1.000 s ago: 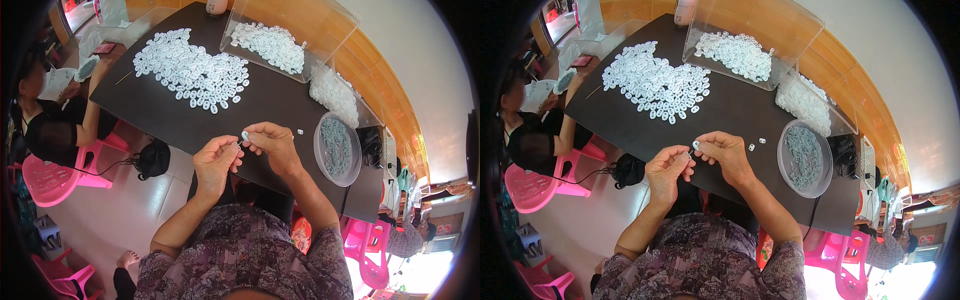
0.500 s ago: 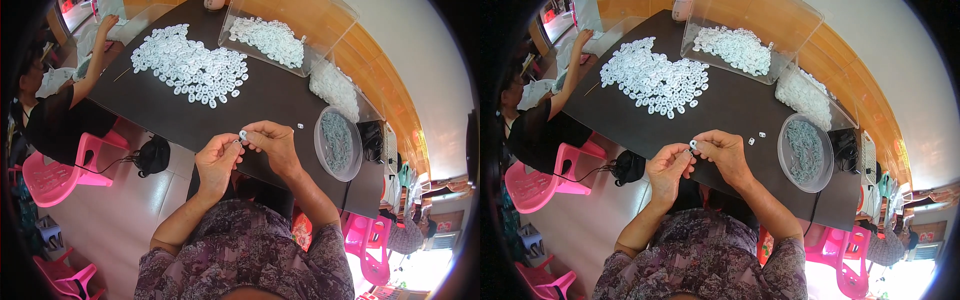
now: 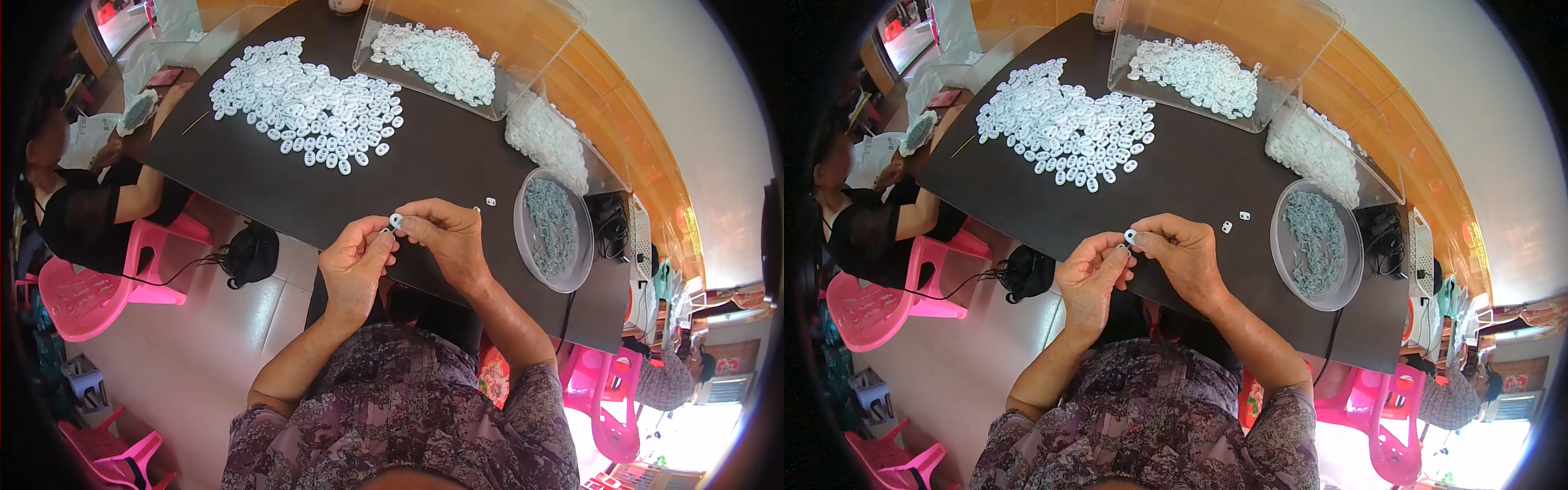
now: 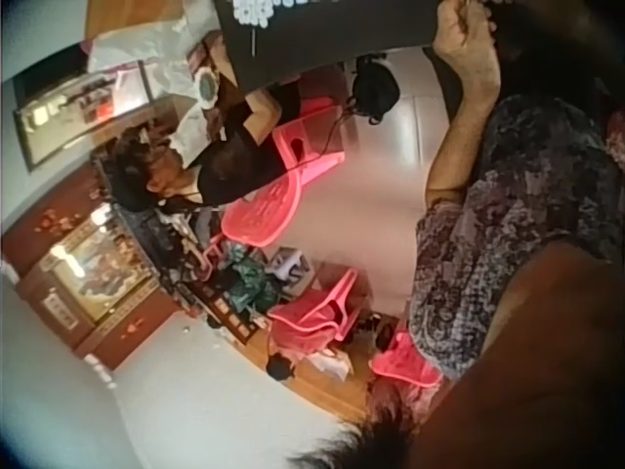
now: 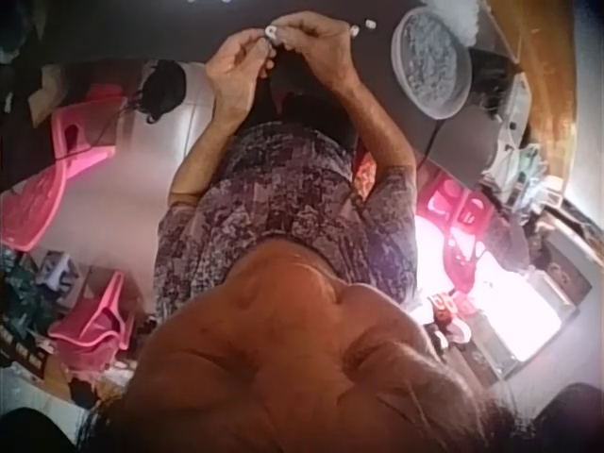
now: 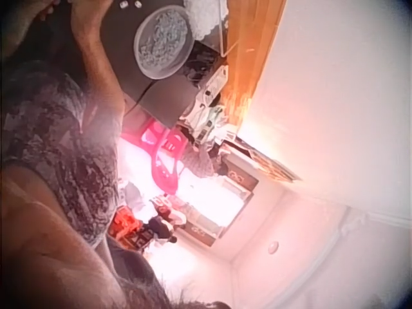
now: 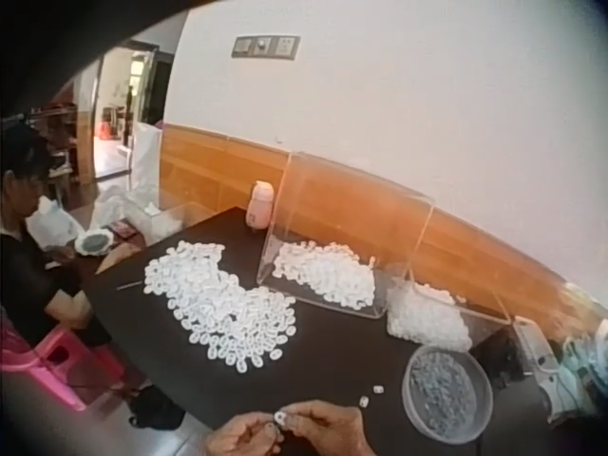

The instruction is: Assembling small white plastic components by manually inserting blue pins into designated holes.

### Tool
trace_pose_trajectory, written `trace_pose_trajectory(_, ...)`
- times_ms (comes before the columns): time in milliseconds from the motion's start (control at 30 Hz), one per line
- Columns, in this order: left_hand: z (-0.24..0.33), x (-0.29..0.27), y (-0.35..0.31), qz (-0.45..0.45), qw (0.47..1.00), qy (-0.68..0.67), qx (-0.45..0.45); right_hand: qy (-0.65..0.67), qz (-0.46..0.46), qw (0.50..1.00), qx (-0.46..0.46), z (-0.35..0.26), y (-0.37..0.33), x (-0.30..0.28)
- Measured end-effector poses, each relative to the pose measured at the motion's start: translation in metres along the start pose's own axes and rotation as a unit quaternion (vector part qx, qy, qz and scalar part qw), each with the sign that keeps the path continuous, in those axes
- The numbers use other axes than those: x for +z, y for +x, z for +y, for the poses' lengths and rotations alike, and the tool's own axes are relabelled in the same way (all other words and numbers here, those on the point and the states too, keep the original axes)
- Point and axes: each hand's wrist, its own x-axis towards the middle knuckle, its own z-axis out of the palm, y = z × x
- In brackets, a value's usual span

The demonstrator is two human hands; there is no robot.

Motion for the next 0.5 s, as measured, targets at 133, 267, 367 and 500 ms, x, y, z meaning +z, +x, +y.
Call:
trace_pose_trajectory(133, -0.0058, -0.0004, -0.0008, -0.002, 1.000, -0.003, 0.022, 0.010, 0.011, 1.000, -0.018, -0.0006, -0.0028, 0.0041)
trace_pose_trajectory(267, -0.0075, 0.0020, -0.0017, -0.009, 0.999, -0.005, 0.050, -0.035, 0.014, 0.998, -0.040, 0.0047, -0.0077, 0.0058)
trace_pose_trajectory(367, -0.0092, 0.0022, -0.0012, -0.009, 0.998, -0.009, 0.062, -0.087, 0.008, 0.993, -0.077, 0.0016, -0.0087, 0.0050)
trace_pose_trajectory(500, -0.0058, 0.0008, -0.0004, -0.021, 0.998, -0.045, 0.030, -0.152, 0.002, 0.982, -0.112, 0.0026, -0.0099, 0.0047)
